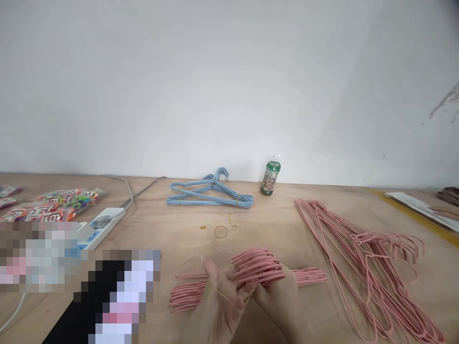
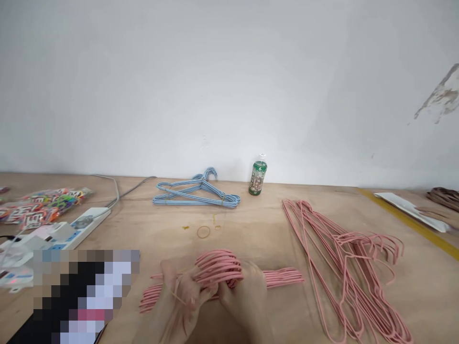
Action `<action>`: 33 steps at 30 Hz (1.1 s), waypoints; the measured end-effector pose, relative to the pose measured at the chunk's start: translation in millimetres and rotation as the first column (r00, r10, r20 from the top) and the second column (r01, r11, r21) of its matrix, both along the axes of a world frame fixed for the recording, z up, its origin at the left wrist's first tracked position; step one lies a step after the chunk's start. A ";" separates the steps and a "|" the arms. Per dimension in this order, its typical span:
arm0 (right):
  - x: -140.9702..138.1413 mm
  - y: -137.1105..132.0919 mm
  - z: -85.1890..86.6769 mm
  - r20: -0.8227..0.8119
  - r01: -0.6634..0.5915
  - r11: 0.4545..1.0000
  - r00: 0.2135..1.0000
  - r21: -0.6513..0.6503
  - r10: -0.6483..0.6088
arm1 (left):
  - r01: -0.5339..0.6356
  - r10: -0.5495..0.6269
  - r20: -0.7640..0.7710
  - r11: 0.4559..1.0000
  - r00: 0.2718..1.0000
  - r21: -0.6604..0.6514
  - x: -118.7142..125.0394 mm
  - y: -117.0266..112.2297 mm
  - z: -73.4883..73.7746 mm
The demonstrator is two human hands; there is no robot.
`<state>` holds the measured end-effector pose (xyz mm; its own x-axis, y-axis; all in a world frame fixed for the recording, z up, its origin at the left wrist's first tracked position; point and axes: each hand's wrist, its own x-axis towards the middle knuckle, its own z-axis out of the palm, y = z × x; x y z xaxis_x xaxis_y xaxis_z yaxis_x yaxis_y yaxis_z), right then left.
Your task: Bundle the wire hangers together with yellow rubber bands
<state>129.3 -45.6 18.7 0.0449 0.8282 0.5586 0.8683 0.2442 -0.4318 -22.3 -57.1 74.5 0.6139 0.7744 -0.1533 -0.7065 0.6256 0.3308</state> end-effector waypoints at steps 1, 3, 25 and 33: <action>0.5 -0.2 -1.8 0.004 -0.002 1.000 1.000 -0.006 0.002 | 0.009 -0.008 -0.036 1.000 0.999 0.018 -0.4 1.8 2.4; 1.0 -0.5 -4.6 0.011 0.000 1.000 1.000 -0.012 0.000 | 0.006 -0.006 -0.126 1.000 0.992 -0.002 -0.8 5.5 8.0; 10.9 1.1 -9.8 0.068 -0.106 0.994 0.992 0.002 0.106 | 0.037 -0.052 -0.283 0.998 0.958 -0.057 -0.7 20.7 21.2; 5.0 -1.5 -2.2 0.045 -0.076 0.997 0.996 -0.031 0.077 | 0.151 -0.016 -0.536 0.966 0.844 0.210 3.2 19.4 48.1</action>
<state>134.3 -47.1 16.5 -0.0446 0.8442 0.5342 0.8666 0.2987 -0.3996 -19.1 -37.7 122.6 0.5565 0.7779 -0.2919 -0.3315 0.5300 0.7805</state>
